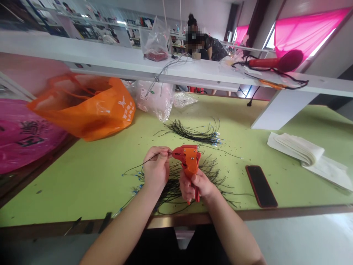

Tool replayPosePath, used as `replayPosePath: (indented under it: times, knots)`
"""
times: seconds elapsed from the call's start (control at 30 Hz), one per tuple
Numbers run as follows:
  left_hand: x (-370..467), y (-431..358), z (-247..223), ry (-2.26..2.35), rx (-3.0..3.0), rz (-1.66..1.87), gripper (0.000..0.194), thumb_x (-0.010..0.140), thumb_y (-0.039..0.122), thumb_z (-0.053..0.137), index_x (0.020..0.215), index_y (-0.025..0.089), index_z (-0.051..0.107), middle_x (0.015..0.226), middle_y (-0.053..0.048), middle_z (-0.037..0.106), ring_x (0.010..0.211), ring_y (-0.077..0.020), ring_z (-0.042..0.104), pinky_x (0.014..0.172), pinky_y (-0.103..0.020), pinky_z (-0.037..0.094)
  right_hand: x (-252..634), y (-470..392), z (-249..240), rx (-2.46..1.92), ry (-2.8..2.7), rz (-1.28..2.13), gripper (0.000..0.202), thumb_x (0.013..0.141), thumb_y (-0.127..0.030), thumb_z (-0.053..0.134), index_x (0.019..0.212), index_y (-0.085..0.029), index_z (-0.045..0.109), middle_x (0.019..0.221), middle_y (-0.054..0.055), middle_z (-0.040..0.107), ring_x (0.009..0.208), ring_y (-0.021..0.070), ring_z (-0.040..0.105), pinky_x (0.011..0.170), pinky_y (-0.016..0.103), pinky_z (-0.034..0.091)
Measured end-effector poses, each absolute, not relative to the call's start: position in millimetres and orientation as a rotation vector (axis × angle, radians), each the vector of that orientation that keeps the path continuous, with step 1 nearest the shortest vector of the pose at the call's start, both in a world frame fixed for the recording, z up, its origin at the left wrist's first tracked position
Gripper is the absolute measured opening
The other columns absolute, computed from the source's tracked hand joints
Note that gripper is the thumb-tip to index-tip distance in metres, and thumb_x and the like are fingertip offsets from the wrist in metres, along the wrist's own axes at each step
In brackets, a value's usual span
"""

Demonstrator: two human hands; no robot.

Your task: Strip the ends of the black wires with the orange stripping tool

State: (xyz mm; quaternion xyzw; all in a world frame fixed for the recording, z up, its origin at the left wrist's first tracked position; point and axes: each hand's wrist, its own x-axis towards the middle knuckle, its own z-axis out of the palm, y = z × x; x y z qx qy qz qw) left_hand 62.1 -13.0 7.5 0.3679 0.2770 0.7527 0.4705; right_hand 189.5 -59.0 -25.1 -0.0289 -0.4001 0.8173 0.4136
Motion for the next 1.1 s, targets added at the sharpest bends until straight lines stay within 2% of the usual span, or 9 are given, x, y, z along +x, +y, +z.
replayPosePath:
  times: [0.17, 0.27, 0.33, 0.43, 0.5, 0.57, 0.73, 0.93, 1.1]
  knots:
    - [29.2, 13.3, 7.5, 0.702, 0.752, 1.939, 0.042, 0.068, 0.042, 0.093, 0.072, 0.019, 0.058, 0.071, 0.004, 0.067, 0.058, -0.0062, 0.060, 0.062, -0.020, 0.053, 222.6, -57.6, -8.9, 0.215, -0.893, 1.911, 0.042, 0.091, -0.052, 0.073, 0.072, -0.023, 0.051, 0.046, -0.012, 0.037, 0.033, 0.0063, 0.029, 0.039, 0.020, 0.038]
    - [5.1, 34.4, 8.0, 0.754, 0.643, 2.083, 0.043, 0.070, 0.044, 0.091, 0.077, 0.019, 0.057, 0.070, 0.005, 0.064, 0.058, -0.0051, 0.058, 0.064, -0.019, 0.054, 253.8, -51.6, 0.5, 0.006, -0.681, 1.513, 0.055, 0.079, -0.073, 0.073, 0.067, -0.026, 0.048, 0.045, -0.011, 0.031, 0.037, 0.0091, 0.021, 0.040, 0.024, 0.037]
    - [5.0, 35.0, 8.3, 0.806, 0.686, 2.027, 0.045, 0.067, 0.046, 0.092, 0.077, 0.019, 0.058, 0.070, 0.003, 0.066, 0.057, -0.0066, 0.060, 0.060, -0.020, 0.053, 257.1, -47.8, 1.8, -0.225, -0.693, 1.487, 0.058, 0.074, -0.078, 0.074, 0.068, -0.026, 0.047, 0.048, -0.011, 0.031, 0.040, 0.0098, 0.021, 0.043, 0.026, 0.039]
    - [24.5, 15.9, 7.5, 0.850, 0.929, 1.972, 0.038, 0.074, 0.047, 0.088, 0.076, 0.018, 0.064, 0.073, 0.000, 0.069, 0.059, -0.0102, 0.065, 0.059, -0.023, 0.056, 232.3, -46.6, -4.1, -0.398, -0.977, 1.648, 0.054, 0.075, -0.074, 0.076, 0.076, -0.024, 0.053, 0.057, -0.006, 0.045, 0.048, 0.0127, 0.039, 0.057, 0.032, 0.049]
    - [37.2, -0.4, 5.7, 0.853, 1.144, 2.010, 0.028, 0.081, 0.042, 0.083, 0.079, 0.018, 0.068, 0.075, -0.002, 0.072, 0.062, -0.0123, 0.068, 0.060, -0.025, 0.058, 210.1, -47.8, -10.5, -0.397, -1.115, 1.649, 0.048, 0.079, -0.065, 0.077, 0.082, -0.021, 0.059, 0.064, -0.001, 0.056, 0.058, 0.0166, 0.052, 0.066, 0.036, 0.052]
    - [43.1, -11.7, 3.1, 0.837, 1.352, 2.041, 0.017, 0.086, 0.033, 0.079, 0.082, 0.019, 0.072, 0.079, -0.003, 0.074, 0.067, -0.0141, 0.071, 0.062, -0.026, 0.059, 194.8, -48.7, -16.6, -0.392, -1.157, 1.662, 0.045, 0.084, -0.062, 0.074, 0.087, -0.019, 0.062, 0.070, 0.002, 0.061, 0.065, 0.0186, 0.059, 0.072, 0.036, 0.053]
    - [40.3, -18.5, -0.4, 0.880, 1.749, 2.004, 0.001, 0.088, 0.022, 0.076, 0.088, 0.023, 0.076, 0.085, -0.003, 0.079, 0.077, -0.0176, 0.077, 0.074, -0.031, 0.063, 190.5, -47.8, -28.3, -0.409, -1.169, 1.695, 0.045, 0.087, -0.061, 0.071, 0.093, -0.018, 0.064, 0.075, 0.004, 0.064, 0.071, 0.0204, 0.063, 0.072, 0.035, 0.055]
    - [41.6, -24.9, 5.0, 0.841, 2.048, 1.877, 0.011, 0.088, 0.020, 0.074, 0.095, 0.028, 0.078, 0.088, -0.001, 0.082, 0.076, -0.0174, 0.079, 0.072, -0.027, 0.063, 194.9, -45.9, -35.0, -0.530, -1.104, 1.626, 0.053, 0.080, -0.071, 0.070, 0.085, -0.019, 0.064, 0.069, 0.004, 0.060, 0.068, 0.0221, 0.061, 0.067, 0.038, 0.057]
    - [41.3, -28.2, 3.9, 0.795, 2.155, 1.772, 0.014, 0.090, 0.021, 0.072, 0.099, 0.029, 0.078, 0.094, -0.002, 0.083, 0.081, -0.0192, 0.080, 0.076, -0.030, 0.063, 195.6, -46.1, -35.9, -0.576, -1.075, 1.649, 0.054, 0.078, -0.073, 0.070, 0.085, -0.020, 0.063, 0.067, 0.004, 0.057, 0.081, 0.0275, 0.066, 0.072, 0.042, 0.059]
